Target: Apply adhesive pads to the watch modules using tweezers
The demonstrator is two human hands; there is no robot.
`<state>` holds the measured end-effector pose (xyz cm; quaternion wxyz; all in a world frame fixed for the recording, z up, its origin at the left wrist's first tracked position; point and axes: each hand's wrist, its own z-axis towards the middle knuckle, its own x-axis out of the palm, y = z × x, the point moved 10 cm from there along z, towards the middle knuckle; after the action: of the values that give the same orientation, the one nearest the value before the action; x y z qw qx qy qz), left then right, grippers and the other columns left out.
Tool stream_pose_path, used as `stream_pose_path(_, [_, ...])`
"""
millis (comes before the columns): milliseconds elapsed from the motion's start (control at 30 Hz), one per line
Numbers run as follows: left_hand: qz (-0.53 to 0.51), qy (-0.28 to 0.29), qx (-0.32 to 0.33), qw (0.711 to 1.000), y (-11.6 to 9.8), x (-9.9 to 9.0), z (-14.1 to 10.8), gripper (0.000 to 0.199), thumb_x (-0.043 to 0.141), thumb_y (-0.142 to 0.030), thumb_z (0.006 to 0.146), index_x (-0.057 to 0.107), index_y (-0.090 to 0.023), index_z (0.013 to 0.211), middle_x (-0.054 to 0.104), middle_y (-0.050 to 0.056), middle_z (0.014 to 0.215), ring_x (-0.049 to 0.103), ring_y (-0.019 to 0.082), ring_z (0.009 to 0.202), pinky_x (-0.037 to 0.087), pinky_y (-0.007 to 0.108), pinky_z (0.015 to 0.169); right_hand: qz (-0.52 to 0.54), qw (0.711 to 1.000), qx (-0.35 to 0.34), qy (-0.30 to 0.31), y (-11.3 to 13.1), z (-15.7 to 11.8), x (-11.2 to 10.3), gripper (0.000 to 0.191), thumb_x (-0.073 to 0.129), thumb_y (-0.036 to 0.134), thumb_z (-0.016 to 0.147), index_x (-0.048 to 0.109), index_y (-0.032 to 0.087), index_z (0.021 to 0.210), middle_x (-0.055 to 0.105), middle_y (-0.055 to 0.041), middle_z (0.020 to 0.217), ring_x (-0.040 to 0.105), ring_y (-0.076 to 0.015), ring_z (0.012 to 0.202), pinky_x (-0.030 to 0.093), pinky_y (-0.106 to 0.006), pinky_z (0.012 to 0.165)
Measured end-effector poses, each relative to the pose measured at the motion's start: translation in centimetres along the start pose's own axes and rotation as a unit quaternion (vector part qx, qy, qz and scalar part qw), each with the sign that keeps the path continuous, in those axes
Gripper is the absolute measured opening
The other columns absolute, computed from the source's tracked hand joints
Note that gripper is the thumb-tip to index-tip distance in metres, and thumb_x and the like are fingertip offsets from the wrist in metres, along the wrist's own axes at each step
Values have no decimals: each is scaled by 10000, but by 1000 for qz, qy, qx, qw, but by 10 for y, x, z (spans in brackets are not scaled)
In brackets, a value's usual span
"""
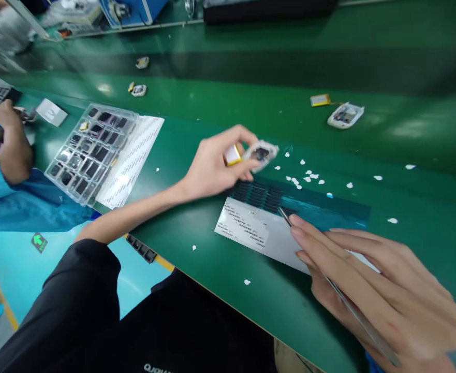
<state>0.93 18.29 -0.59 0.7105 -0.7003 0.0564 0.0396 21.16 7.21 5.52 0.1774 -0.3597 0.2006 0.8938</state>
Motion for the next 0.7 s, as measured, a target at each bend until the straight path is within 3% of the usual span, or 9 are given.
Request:
stream_pose_path(133, [180, -86, 76, 977, 0, -71, 91, 153, 802, -220, 765, 719, -203, 892, 641, 15, 737, 686, 228, 837, 540, 381, 842, -29, 996, -77, -29, 14, 4, -3, 853, 760, -58, 827, 452, 180, 1586, 798, -54, 1160, 760, -218, 832, 620, -383, 801])
stream_pose_path(200, [253, -93, 68, 961, 6, -88, 124, 110, 817, -240, 719, 711, -242, 747, 597, 25, 638, 648, 293, 868, 515, 514, 954, -31, 995, -84, -34, 15, 3, -4, 801, 745, -44, 851, 458, 141, 1577, 799, -72, 1155, 757, -216, 834, 624, -387, 801])
stream_pose_path(267, [314, -99, 81, 941, 6, -87, 140, 183, 862, -261, 672, 683, -241, 642, 629, 65, 678, 623, 359, 987, 378, 626, 1120, -36, 995, -87, -36, 16, 2, -5, 720, 734, -20, 876, 498, 114, 1543, 798, -78, 1158, 757, -213, 860, 630, -389, 811])
stream_pose_path(367, [420, -98, 157, 888, -8, -44, 139, 176, 788, -337, 805, 775, -163, 832, 730, 183, 992, 556, 420, 1216, 147, 651, 1240, -45, 995, -83, -42, 16, 0, -6, 583, 730, 6, 896, 587, 120, 1450, 798, -67, 1169, 755, -197, 884, 635, -379, 828])
stream_pose_path(467, [456, 1, 205, 866, -10, 33, 137, 422, 515, -332, 1015, 706, -117, 1323, 695, 222, 1291, 536, 390, 1322, 215, 596, 1230, -51, 995, -78, -40, 16, 0, -3, 513, 732, 20, 905, 622, 138, 1392, 799, -55, 1173, 746, -180, 884, 629, -367, 837])
stream_pose_path(567, [484, 113, 209, 842, 1, 99, 143, 486, 406, -307, 1073, 551, -200, 1524, 570, 167, 1533, 451, 350, 1475, 231, 563, 1253, -52, 995, -77, -32, 17, -1, -1, 534, 737, 15, 897, 611, 109, 1407, 801, -74, 1175, 736, -193, 906, 618, -377, 847])
stream_pose_path(633, [501, 159, 181, 831, 10, 118, 152, 468, 410, -322, 1080, 555, -210, 1511, 468, 144, 1634, 349, 347, 1565, 221, 567, 1276, -52, 995, -78, -32, 19, 0, -3, 585, 727, 7, 898, 582, 102, 1456, 797, -89, 1183, 734, -206, 904, 612, -386, 847])
stream_pose_path(700, [496, 168, 180, 833, 9, 119, 157, 424, 475, -319, 1055, 604, -159, 1426, 514, 155, 1588, 337, 335, 1578, 263, 511, 1283, -51, 995, -79, -27, 19, 0, -4, 655, 706, 5, 911, 521, 117, 1529, 788, -104, 1207, 734, -214, 896, 608, -387, 839])
